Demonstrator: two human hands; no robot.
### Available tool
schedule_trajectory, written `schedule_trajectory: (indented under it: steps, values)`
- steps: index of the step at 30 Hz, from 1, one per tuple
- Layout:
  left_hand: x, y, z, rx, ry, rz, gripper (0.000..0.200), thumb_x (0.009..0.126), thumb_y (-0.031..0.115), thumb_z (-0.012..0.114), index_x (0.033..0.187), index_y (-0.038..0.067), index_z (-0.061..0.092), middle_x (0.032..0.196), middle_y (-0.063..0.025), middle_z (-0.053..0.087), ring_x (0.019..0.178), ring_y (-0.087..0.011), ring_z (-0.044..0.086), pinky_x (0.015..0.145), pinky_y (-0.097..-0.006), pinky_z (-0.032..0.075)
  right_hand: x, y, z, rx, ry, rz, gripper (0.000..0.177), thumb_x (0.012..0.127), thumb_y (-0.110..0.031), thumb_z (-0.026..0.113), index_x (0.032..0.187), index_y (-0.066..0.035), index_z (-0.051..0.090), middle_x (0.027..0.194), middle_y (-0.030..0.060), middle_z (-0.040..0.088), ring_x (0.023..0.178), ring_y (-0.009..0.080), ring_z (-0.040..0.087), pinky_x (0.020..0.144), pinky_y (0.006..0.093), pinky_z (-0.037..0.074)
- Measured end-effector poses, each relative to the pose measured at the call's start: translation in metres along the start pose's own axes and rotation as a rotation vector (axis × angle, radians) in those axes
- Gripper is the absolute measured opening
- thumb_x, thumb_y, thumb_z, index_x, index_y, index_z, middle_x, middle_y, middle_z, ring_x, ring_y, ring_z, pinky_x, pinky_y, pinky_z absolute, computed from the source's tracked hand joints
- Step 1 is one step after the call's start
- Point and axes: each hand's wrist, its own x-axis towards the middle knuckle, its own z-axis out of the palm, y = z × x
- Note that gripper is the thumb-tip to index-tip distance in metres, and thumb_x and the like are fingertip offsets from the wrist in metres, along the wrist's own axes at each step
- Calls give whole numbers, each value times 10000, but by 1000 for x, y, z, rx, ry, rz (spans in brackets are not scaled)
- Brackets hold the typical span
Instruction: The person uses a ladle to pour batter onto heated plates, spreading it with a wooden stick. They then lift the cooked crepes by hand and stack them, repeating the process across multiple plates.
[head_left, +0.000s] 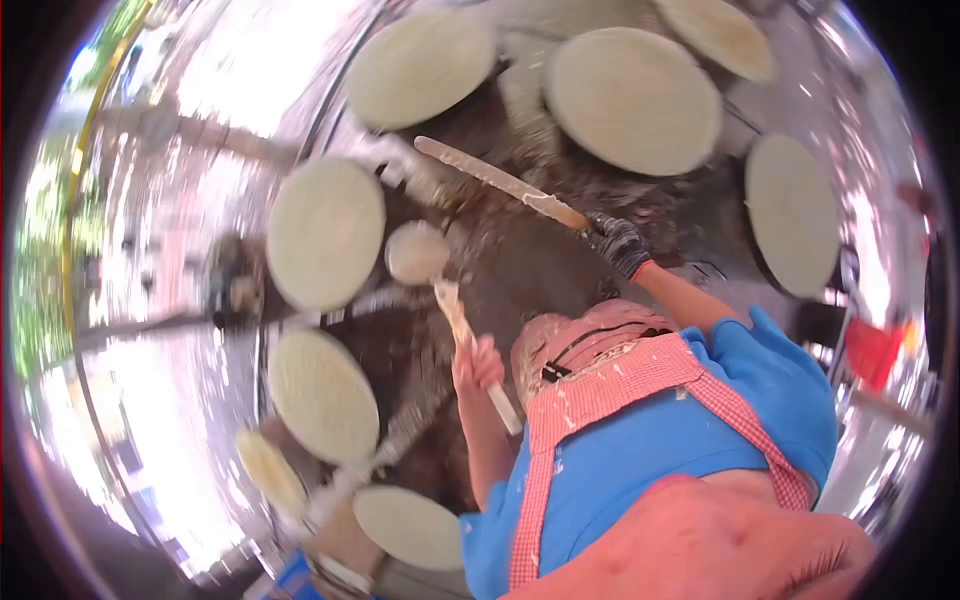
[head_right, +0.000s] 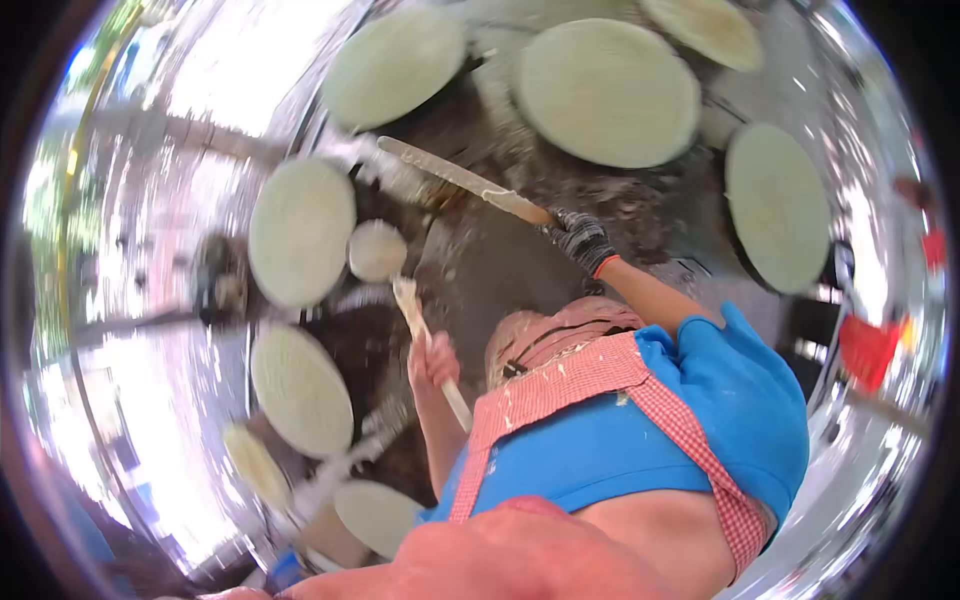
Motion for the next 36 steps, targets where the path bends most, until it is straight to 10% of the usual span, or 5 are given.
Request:
schedule_trajectory:
  steps: [4, 8, 13, 22, 36]
  values:
    - [49, -45, -10, -380, 107, -284, 257, 885, 215, 368, 937, -22, 456, 535, 11, 297, 350, -61, 282, 300, -189, 258, -44, 97, -80, -261, 62, 245, 339, 743, -278, 544, 1001, -59, 552, 902, 182, 576, 860, 329, 538, 760, 371, 417]
    - [92, -101, -26, -399, 181, -410, 312, 894, 183, 339, 1114, -22, 418, 550, -4, 296, 395, -66, 307, 357, -191, 302, -133, 256, -130, 321, 553, 483, 336, 764, -274, 504, 1029, -71, 547, 921, 177, 575, 851, 333, 539, 761, 383, 416]
    - [114, -120, -1, -378, 253, -454, 312, 893, 179, 346, 1120, -22, 417, 545, -3, 281, 399, -66, 284, 355, -187, 291, -180, 184, -200, -546, 337, 629, 350, 755, -254, 520, 1060, -83, 536, 923, 179, 571, 832, 332, 546, 729, 388, 431]
    - [135, -104, 28, -235, 283, -436, 297, 892, 186, 352, 1117, 9, 433, 537, 3, 279, 393, -58, 288, 339, -182, 279, -190, 141, -212, -499, -78, 382, 478, 701, -313, 596, 1127, -128, 487, 812, 150, 590, 701, 299, 563, 627, 394, 432]
    - [55, -102, -11, -419, 277, -142, 288, 881, 168, 365, 1084, -11, 463, 540, 10, 297, 372, -57, 298, 329, -193, 284, 81, 234, -181, -991, -271, -604, 522, 643, -201, 502, 1154, -113, 445, 943, 92, 547, 689, 232, 546, 647, 355, 386]
